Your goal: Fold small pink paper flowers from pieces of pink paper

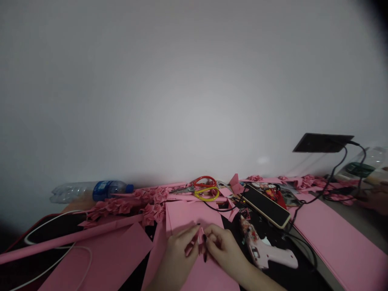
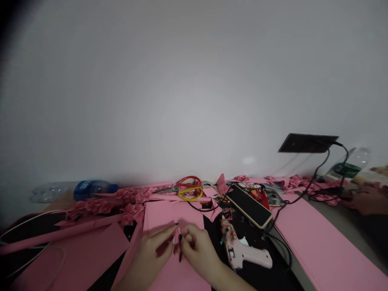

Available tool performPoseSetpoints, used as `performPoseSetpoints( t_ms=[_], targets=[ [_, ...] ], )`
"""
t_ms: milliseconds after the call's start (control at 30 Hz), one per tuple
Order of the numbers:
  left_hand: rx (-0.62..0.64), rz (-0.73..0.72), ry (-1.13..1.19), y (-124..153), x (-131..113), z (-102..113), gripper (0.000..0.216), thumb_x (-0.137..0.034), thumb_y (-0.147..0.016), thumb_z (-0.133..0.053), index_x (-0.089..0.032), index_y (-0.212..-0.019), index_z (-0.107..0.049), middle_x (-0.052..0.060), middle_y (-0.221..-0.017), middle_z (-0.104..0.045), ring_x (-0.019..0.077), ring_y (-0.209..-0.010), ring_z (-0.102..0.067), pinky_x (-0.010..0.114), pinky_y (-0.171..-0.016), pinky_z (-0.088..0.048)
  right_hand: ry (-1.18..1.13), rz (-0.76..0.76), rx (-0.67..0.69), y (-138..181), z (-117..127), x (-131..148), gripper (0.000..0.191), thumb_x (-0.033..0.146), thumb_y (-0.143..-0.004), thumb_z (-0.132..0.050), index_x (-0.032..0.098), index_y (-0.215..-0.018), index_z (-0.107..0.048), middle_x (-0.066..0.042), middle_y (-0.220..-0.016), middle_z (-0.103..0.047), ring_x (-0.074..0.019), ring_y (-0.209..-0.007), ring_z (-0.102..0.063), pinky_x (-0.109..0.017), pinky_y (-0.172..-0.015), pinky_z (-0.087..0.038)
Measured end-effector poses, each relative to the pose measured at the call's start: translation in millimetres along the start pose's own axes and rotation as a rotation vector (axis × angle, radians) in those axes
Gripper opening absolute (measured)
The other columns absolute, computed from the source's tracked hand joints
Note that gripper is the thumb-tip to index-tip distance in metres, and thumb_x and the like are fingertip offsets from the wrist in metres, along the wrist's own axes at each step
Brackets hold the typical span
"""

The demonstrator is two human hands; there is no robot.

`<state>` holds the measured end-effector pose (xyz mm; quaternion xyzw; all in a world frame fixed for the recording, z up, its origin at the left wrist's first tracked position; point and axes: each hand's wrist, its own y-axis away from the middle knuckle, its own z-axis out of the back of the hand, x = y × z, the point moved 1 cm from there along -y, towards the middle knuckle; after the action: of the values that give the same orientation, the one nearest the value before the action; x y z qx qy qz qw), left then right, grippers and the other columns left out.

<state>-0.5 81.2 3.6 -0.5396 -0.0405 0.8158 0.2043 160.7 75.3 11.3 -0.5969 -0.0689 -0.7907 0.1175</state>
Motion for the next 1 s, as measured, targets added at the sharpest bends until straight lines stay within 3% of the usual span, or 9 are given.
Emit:
performPoseSetpoints(
  t_ms=[167,367,633,867,1000],
  targets=[
    [-0.029,-0.004,-0.013,0,-2,1,0.04,-0.006,-0.08,-0.052,-0.018,-0.11,-0.076,0.009,-0.103,-0.079,0.0189,-0.085,-0.076,0.025,-0.076,-0.062,-0.007,0.001,0.005,0,0,-1,0.01,0.023,-0.085,-0.051,0.018,-0.08,-0.058,0.0,-0.059,-0.066,-0.0126,-0.049,-0.058,-0.024,-0.054,-0.047],
    [-0.012,0.078,-0.035,2,4,1,0.04,-0.007,-0.08,-0.052,-0.017,-0.11,-0.075,0.006,-0.088,-0.08,0.0157,-0.069,-0.073,0.021,-0.063,-0.058,-0.017,-0.02,0.001,0,0,-4,0.009,0.025,-0.085,-0.052,0.019,-0.079,-0.053,0.0,-0.058,-0.065,-0.013,-0.048,-0.058,-0.024,-0.053,-0.046],
    [0.027,0.134,-0.008,0,-4,5,0.031,-0.02,-0.088,-0.048,-0.017,-0.101,-0.076,0.006,-0.085,-0.079,0.0159,-0.068,-0.07,0.021,-0.064,-0.055,-0.051,-0.024,0.011,0,-1,-4,0.014,0.03,-0.087,-0.053,0.019,-0.08,-0.053,-0.004,-0.063,-0.07,-0.0152,-0.051,-0.062,-0.026,-0.056,-0.049],
    [0.04,0.109,-0.003,-1,-13,9,0.029,-0.021,-0.088,-0.045,-0.019,-0.085,-0.074,0.003,-0.076,-0.075,0.0171,-0.068,-0.067,0.022,-0.064,-0.052,-0.059,-0.047,0.015,1,-1,0,0.02,0.037,-0.089,-0.054,0.019,-0.08,-0.054,-0.003,-0.063,-0.069,-0.0138,-0.05,-0.06,-0.025,-0.053,-0.047],
    [0.039,0.12,-0.019,0,-8,6,0.03,-0.018,-0.086,-0.046,-0.019,-0.093,-0.075,0.004,-0.082,-0.076,0.0168,-0.068,-0.068,0.022,-0.064,-0.053,-0.066,-0.041,0.021,0,-1,0,0.018,0.035,-0.088,-0.053,0.019,-0.081,-0.054,-0.003,-0.064,-0.069,-0.014,-0.051,-0.061,-0.025,-0.056,-0.048]
  ],
)
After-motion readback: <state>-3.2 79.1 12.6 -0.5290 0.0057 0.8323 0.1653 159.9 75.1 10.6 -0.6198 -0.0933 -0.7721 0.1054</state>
